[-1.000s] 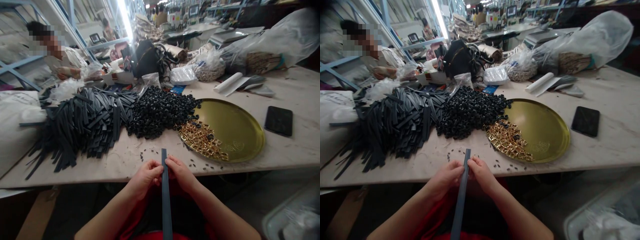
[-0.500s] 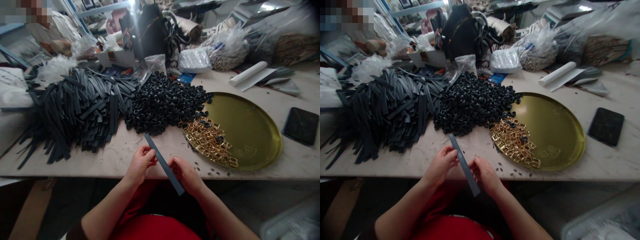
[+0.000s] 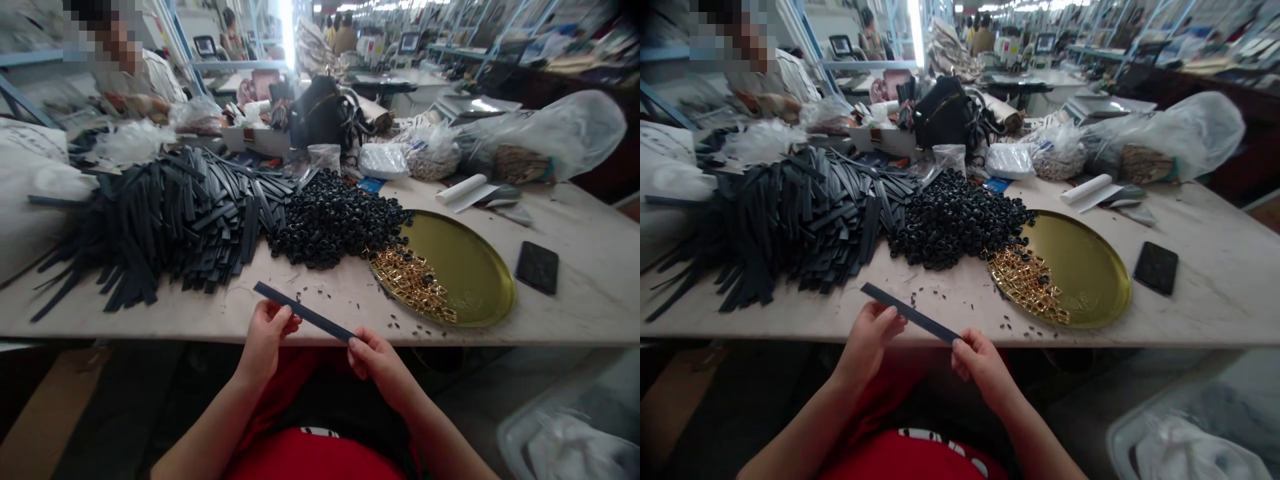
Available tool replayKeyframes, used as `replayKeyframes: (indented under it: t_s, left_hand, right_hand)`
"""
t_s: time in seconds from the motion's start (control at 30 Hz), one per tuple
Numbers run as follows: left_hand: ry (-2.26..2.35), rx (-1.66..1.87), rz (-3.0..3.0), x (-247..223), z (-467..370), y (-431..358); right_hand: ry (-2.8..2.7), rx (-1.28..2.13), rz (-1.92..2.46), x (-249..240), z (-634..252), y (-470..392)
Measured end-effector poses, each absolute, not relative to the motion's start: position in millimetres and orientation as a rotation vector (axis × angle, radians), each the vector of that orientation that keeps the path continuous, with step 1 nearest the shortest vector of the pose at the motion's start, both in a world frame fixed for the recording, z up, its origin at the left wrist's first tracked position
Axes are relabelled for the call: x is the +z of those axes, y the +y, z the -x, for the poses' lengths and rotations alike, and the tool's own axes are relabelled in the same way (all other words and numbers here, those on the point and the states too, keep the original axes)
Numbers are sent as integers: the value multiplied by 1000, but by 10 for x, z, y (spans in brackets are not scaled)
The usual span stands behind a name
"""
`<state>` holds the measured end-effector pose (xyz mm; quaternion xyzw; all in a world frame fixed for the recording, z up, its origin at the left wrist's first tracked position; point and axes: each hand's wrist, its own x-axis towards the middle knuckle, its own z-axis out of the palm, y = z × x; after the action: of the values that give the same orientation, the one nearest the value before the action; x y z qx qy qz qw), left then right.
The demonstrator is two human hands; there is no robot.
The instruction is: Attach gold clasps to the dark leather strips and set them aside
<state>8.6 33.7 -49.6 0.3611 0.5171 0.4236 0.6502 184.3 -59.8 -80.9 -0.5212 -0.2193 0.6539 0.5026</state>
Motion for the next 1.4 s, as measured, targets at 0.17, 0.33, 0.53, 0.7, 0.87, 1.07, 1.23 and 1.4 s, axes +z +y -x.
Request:
replayKeyframes:
  t_s: [0.17, 0.33, 0.53, 0.7, 0.87, 1.07, 1.23, 1.4]
  left_hand:
    - [802, 618, -805, -325, 415, 68]
    - [662, 292, -724, -385, 459, -32]
    - [845, 434, -748, -553, 476, -19]
    - [845, 484, -591, -487, 566, 24]
    - [806, 509, -499, -483, 518, 124]
    - [808, 437, -484, -590, 372, 311]
    - [853, 349, -596, -665, 141, 422]
    - [890, 362, -632, -671, 3, 464]
  right_hand:
    - [-436, 1541, 1167, -684, -1820, -518]
    - [-863, 1535, 1267, -535, -1472, -390]
    - [-1532, 910, 1707, -666, -1469, 37]
    - [-1709, 500, 1871, -740, -1739, 555]
    - [-1893, 324, 1977, -790, -1721, 884]
    - [-1942, 386, 1913, -855, -1818, 719]
    - [-1135, 1132, 1568, -813, -1793, 321]
    - [-525, 1536, 1269, -814, -1729, 128]
